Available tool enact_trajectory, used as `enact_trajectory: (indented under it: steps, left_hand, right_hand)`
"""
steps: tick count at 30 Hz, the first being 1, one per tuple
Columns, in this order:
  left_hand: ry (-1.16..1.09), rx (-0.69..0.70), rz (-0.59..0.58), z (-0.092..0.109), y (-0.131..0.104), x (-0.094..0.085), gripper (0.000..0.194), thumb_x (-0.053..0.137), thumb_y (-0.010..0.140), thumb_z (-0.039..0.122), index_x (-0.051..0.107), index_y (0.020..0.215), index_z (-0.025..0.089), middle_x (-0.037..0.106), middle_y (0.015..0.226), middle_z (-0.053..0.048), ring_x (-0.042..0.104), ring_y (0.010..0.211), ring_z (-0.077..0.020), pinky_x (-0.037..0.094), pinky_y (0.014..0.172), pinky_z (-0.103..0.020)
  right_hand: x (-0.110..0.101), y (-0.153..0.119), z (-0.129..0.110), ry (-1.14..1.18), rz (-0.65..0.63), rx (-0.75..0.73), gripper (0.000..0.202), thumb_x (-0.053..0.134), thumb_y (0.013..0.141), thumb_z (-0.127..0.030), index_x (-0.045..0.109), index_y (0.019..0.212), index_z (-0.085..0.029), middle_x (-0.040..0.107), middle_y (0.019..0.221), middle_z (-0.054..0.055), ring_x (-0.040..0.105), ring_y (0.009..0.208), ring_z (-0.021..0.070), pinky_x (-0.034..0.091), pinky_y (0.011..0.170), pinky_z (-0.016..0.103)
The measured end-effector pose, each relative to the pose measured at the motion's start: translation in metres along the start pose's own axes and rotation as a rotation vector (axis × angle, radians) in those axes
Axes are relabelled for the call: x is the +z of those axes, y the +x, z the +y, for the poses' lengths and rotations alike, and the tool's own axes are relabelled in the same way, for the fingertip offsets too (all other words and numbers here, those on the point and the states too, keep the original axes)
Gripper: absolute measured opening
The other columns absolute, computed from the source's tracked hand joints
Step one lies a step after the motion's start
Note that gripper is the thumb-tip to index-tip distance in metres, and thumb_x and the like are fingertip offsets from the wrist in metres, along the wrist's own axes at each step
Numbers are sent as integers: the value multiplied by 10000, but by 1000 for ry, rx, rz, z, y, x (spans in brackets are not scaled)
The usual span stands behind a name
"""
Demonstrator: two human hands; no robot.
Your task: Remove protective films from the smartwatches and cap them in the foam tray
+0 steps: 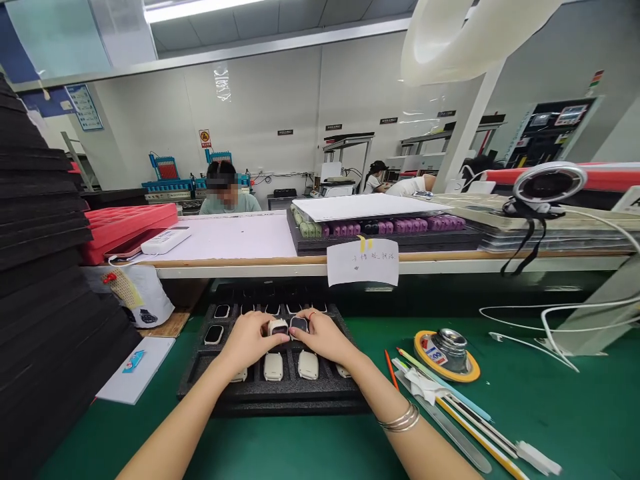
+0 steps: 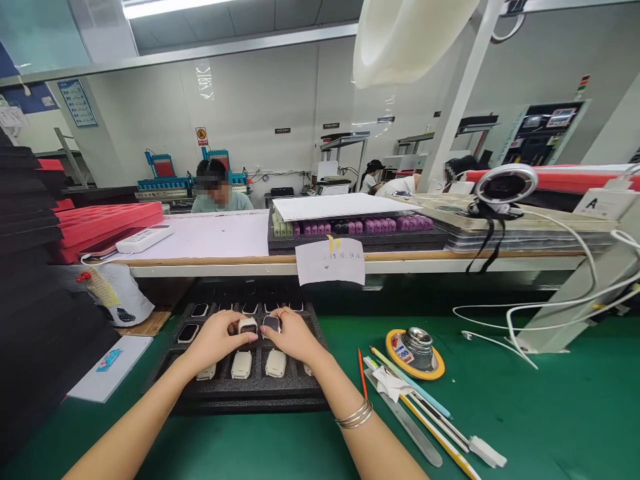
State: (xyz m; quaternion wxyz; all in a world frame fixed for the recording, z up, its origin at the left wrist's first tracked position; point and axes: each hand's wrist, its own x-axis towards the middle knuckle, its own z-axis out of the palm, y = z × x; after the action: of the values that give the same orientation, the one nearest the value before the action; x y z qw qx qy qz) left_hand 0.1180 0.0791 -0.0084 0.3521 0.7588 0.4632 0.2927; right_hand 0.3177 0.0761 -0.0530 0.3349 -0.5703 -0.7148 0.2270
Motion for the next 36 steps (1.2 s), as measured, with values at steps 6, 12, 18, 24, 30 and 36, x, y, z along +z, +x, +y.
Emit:
enact_trajectory:
  steps: [6,12,18,24,30,36]
  left_hand:
    - [-679,-116,60,35,-35,-2,363,644,781,522,552,884,187,619,829,-9,428,521,-64,307,450,-198]
    - [-1162,-324,21,41,-48,7,265,662,759,361,628,900,139,536,631,30,432,487,-47,410,478,-169]
    - [-1322,-484,-34,40,-52,29,194,752,810,275,667,868,111,690,848,-74,671,802,-170,589,816,-373]
    - [-1296,-486,-316,41,-61,27,538,834,703,458,641,1083,131,719,800,-59,747,726,-196,588,675,-237]
    - [-1157,-360,-288,49,-69,30,426,841,719,377,637,1043,190,670,795,-3,682,702,-123,560,640,-211]
    - [-1289,-341,-415,62,-82,17,391,609,894,513,679,1112,195,685,958,-73,663,864,-180,559,821,-348]
  right_hand:
    - [1,-7,8,199,57,56,280,709,752,-343,639,974,-186,503,545,-62,536,550,178,422,564,288]
    - [-12,-32,-15,470,188,8,425,670,773,-524,601,1052,-212,695,981,81,652,860,231,524,765,336]
    - [-35,-59,-54,831,43,-98,481,797,691,-582,598,960,-236,660,862,24,631,742,170,526,647,261]
    - [-35,-71,-61,588,-54,-76,339,770,778,-453,671,1017,-235,690,948,48,657,900,230,560,813,360]
    - [-29,-87,-67,198,-19,-323,936,849,709,-219,359,1483,-413,625,1324,41,608,1186,284,521,1002,447]
    - [-31,-87,-73,265,13,-452,986,800,745,-149,255,1529,-393,659,1293,1,637,1175,224,510,1034,344]
